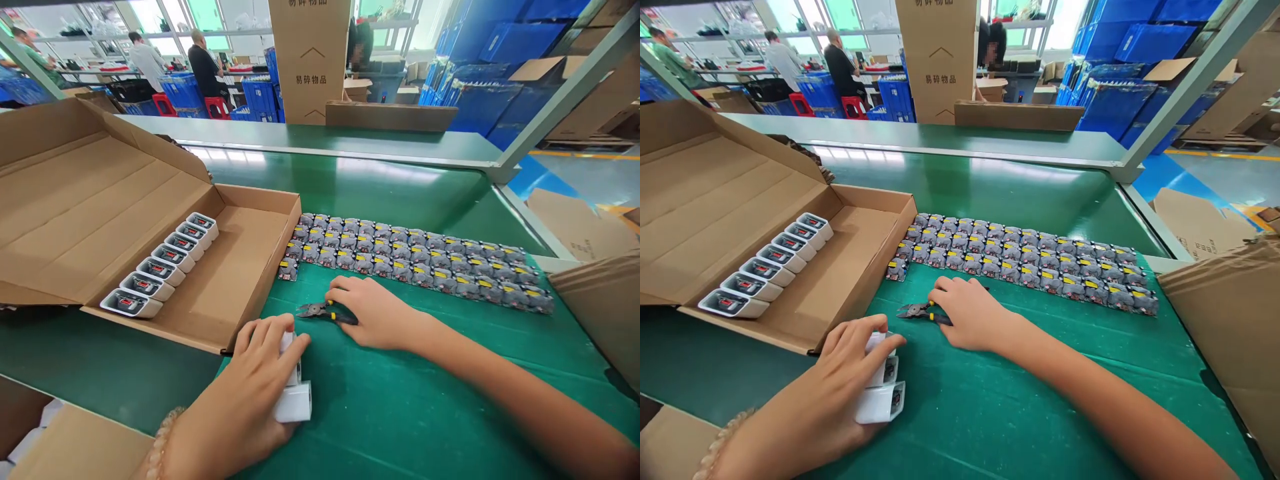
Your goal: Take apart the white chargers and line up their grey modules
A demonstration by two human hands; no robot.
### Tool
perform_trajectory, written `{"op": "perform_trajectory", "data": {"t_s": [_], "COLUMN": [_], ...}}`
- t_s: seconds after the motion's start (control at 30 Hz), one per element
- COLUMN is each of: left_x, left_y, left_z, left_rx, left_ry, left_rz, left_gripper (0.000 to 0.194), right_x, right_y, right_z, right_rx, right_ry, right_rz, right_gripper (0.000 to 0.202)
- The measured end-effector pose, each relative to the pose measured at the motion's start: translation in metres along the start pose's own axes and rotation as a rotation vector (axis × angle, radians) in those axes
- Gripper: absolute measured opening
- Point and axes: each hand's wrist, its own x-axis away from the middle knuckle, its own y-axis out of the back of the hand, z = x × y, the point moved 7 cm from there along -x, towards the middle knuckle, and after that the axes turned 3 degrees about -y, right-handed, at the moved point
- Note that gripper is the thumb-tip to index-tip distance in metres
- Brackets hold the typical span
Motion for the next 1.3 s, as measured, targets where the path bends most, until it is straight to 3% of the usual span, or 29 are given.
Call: {"op": "perform_trajectory", "data": {"t_s": [0.13,0.27,0.4,0.6,0.87,1.17,1.3], "left_x": [0.0,-0.005,-0.007,-0.009,-0.008,-0.016,-0.004], "left_y": [-0.006,-0.007,-0.007,-0.006,-0.008,-0.013,-0.016], "left_z": [0.006,0.008,0.007,0.006,0.008,-0.006,0.001], "left_rx": [0.018,0.013,-0.004,0.023,0.013,-0.122,-0.163], "left_ry": [0.059,0.143,0.144,0.151,0.136,0.234,0.202], "left_rz": [0.024,0.045,0.027,0.045,-0.006,-0.006,-0.034], "left_gripper": [0.082,0.083,0.069,0.033,0.032,0.033,0.035], "right_x": [0.015,0.019,0.016,0.016,0.017,0.022,0.03], "right_y": [-0.004,-0.013,-0.019,-0.021,-0.023,-0.003,0.021], "right_z": [-0.002,0.009,0.018,0.016,0.021,0.018,-0.001], "right_rx": [0.025,0.05,0.124,0.118,0.111,0.153,0.191], "right_ry": [0.074,0.21,0.268,0.323,0.316,0.309,0.243], "right_rz": [0.077,0.115,0.041,0.042,0.002,0.069,0.077], "right_gripper": [0.022,0.021,0.026,0.033,0.033,0.02,0.017]}}
